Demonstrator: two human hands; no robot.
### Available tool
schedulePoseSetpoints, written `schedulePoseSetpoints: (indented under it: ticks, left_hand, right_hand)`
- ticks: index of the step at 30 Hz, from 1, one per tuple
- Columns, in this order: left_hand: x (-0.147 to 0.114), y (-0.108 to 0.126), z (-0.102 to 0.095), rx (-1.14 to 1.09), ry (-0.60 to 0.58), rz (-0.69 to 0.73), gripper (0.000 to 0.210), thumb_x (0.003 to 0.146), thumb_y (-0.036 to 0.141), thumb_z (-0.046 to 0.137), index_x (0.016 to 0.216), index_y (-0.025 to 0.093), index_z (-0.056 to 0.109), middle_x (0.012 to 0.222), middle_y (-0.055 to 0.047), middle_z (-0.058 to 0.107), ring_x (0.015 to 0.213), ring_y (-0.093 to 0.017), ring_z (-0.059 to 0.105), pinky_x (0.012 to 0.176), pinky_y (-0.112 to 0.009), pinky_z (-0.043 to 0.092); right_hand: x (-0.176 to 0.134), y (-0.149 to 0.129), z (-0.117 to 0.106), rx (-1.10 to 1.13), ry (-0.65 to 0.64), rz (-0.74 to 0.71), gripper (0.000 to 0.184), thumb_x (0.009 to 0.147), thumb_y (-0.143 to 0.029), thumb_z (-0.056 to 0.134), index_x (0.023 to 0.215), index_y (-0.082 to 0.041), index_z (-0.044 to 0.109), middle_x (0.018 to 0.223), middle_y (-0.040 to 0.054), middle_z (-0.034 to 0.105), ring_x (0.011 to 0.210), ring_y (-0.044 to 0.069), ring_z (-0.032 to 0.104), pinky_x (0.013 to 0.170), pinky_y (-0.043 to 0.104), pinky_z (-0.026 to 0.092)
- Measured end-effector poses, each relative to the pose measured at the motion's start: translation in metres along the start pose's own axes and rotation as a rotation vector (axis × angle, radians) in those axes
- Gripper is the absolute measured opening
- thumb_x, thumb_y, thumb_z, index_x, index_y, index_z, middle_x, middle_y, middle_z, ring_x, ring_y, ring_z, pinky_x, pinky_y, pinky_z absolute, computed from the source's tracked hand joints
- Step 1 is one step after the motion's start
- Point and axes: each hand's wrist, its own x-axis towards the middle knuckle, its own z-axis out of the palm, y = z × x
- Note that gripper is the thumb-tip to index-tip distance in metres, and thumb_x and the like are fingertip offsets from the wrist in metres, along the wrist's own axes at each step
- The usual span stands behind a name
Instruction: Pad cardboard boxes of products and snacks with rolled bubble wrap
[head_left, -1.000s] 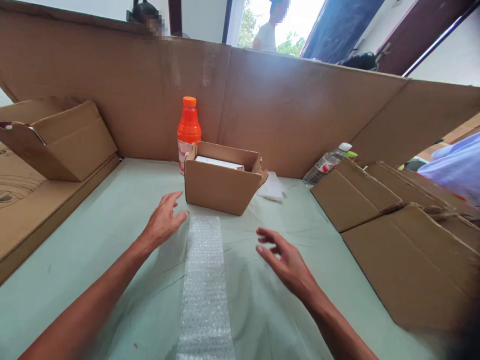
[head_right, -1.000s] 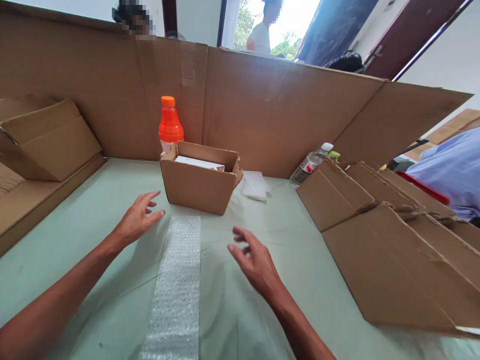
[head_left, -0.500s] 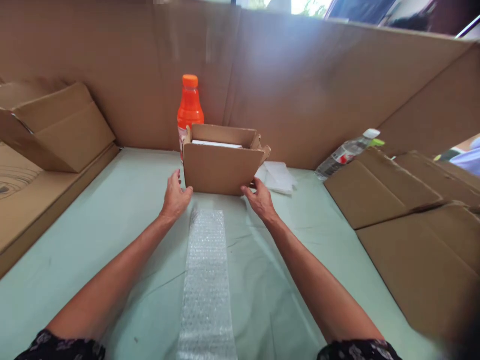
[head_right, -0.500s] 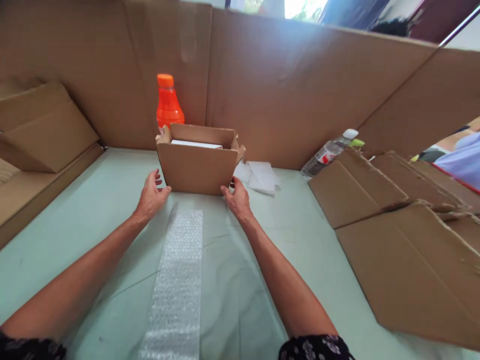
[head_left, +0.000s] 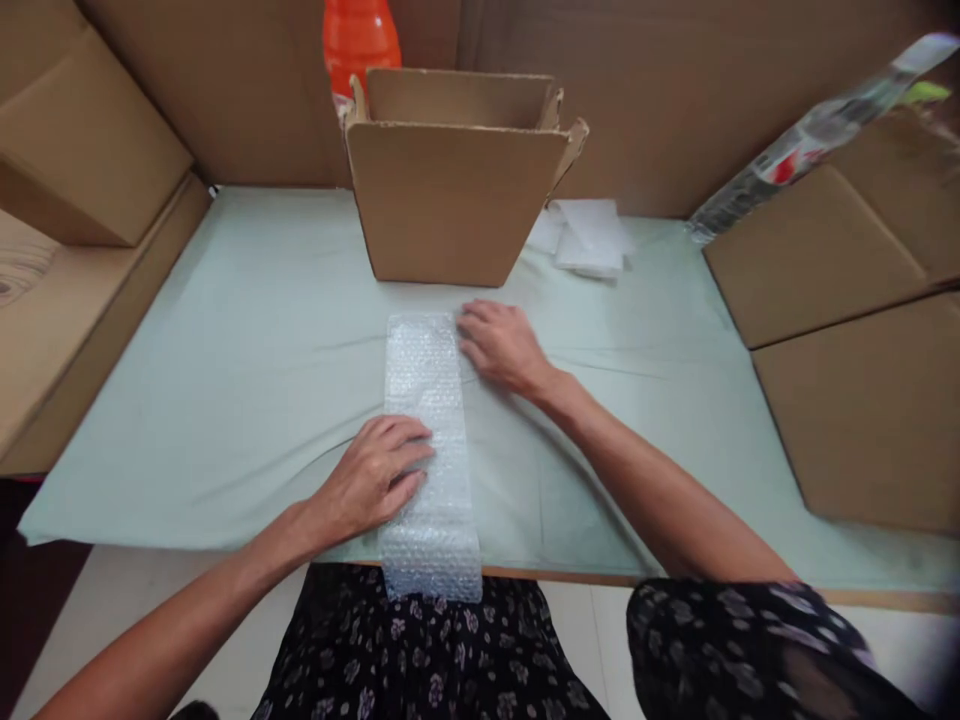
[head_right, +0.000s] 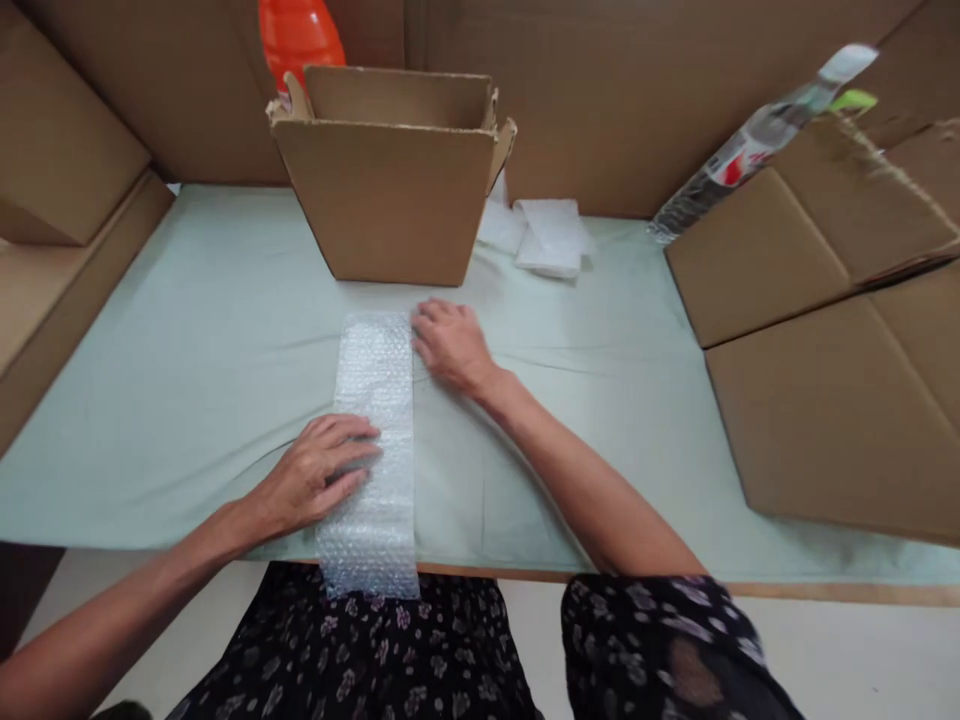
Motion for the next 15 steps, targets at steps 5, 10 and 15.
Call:
schedulePoseSetpoints:
  ticks: [5, 10, 15]
  left_hand:
    - [-0.009, 0.001, -0.011, -0.07, 0.118, 0.021, 0.03, 0.092, 0.008, 0.053, 0.115, 0.018, 0.069, 0.125, -0.011, 0.069, 0.125, -0.026, 0.057, 0.105, -0.05, 0.048]
    - [-0.02, 0.013, -0.007, -0.148, 0.041, 0.055, 0.036, 0.089, 0.002, 0.049, 0.114, 0.018, 0.069, 0.102, -0.006, 0.074, 0.102, -0.022, 0.062, 0.091, -0.043, 0.051]
    - [-0.023, 0.012, -0.011, -0.328, -0.008, -0.141, 0.027, 0.095, 0.019, 0.05, 0.114, 0.021, 0.07, 0.104, -0.006, 0.075, 0.103, -0.023, 0.064, 0.094, -0.043, 0.051]
  right_hand:
    - [-0.102, -0.023, -0.04, 0.04, -0.019, -0.206, 0.044, 0.095, -0.018, 0.054, 0.138, -0.022, 0.056, 0.15, 0.0116, 0.054, 0.134, 0.03, 0.053, 0.103, 0.052, 0.046]
    - [-0.184, -0.091, -0.03, 0.052, -0.158, -0.395, 0.051, 0.093, -0.009, 0.049, 0.142, -0.022, 0.052, 0.147, 0.0136, 0.056, 0.137, 0.028, 0.048, 0.099, 0.048, 0.048]
    - [-0.168, -0.118, -0.002, 0.277, 0.098, -0.321, 0.026, 0.095, -0.008, 0.045, 0.107, -0.019, 0.066, 0.1, 0.0072, 0.073, 0.093, 0.019, 0.065, 0.08, 0.036, 0.05]
